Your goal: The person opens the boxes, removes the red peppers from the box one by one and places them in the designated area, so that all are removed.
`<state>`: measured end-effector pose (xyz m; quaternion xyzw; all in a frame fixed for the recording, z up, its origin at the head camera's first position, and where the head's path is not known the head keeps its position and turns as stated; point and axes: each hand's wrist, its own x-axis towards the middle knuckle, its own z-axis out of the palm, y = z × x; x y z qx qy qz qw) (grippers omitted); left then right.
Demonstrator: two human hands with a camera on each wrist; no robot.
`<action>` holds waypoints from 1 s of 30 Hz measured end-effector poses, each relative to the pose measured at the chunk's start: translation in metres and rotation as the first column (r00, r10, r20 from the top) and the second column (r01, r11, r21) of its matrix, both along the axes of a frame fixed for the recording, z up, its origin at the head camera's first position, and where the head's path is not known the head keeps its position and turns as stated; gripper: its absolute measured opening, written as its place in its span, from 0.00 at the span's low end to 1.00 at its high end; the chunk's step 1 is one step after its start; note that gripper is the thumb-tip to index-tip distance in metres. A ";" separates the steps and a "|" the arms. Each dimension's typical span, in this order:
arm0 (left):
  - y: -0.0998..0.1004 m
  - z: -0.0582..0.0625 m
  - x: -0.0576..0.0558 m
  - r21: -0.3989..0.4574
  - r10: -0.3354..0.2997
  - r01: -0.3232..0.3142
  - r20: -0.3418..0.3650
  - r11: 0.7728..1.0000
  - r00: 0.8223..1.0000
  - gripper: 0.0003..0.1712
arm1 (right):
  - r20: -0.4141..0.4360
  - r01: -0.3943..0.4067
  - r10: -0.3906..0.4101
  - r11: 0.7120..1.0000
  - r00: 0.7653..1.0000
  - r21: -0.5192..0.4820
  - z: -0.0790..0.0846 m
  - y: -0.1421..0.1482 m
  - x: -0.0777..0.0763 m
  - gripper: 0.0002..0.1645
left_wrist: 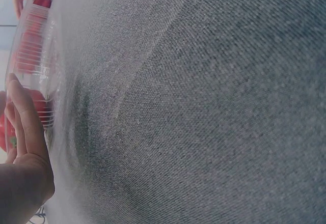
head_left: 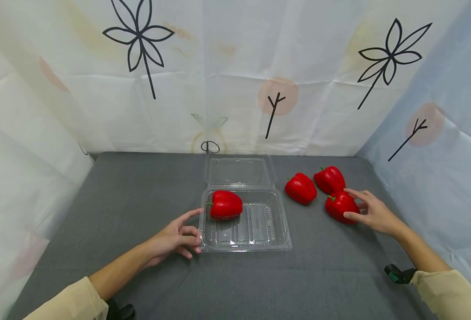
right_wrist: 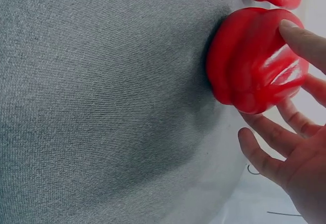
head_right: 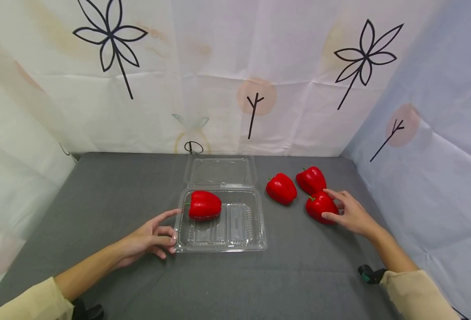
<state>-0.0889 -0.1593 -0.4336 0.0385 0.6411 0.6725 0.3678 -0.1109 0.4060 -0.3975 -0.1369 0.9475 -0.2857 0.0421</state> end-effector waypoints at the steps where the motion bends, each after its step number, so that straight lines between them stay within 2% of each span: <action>1: 0.000 0.000 0.000 0.000 0.000 0.000 0.000 1.000 1.000 0.50 | 0.006 0.000 0.000 1.000 1.000 0.005 0.001 0.000 -0.001 0.42; 5: 0.000 0.000 0.000 -0.002 -0.002 0.002 -0.002 1.000 1.000 0.49 | 0.007 0.013 -0.013 0.999 1.000 0.034 0.008 -0.003 -0.003 0.45; 9: 0.000 -0.001 -0.001 -0.001 -0.006 0.006 -0.001 1.000 1.000 0.49 | -0.050 0.037 -0.035 0.998 0.998 0.054 0.018 -0.008 -0.008 0.48; 12: 0.000 -0.001 -0.001 0.001 -0.005 0.005 -0.003 1.000 1.000 0.49 | -0.097 0.048 -0.044 0.998 0.994 0.044 0.024 -0.017 -0.013 0.47; 17: -0.001 0.000 0.000 0.005 -0.006 0.006 -0.008 1.000 1.000 0.49 | -0.118 0.045 -0.045 0.999 0.992 -0.003 0.033 -0.042 -0.022 0.48; 24: -0.001 0.001 0.001 0.005 -0.006 0.006 -0.002 1.000 1.000 0.48 | -0.090 -0.044 0.042 0.999 0.995 -0.019 0.037 -0.085 -0.036 0.53; 30: -0.001 0.001 0.001 0.004 -0.006 0.006 -0.010 1.000 1.000 0.48 | -0.090 -0.162 0.159 0.986 0.983 -0.033 0.039 -0.126 -0.047 0.55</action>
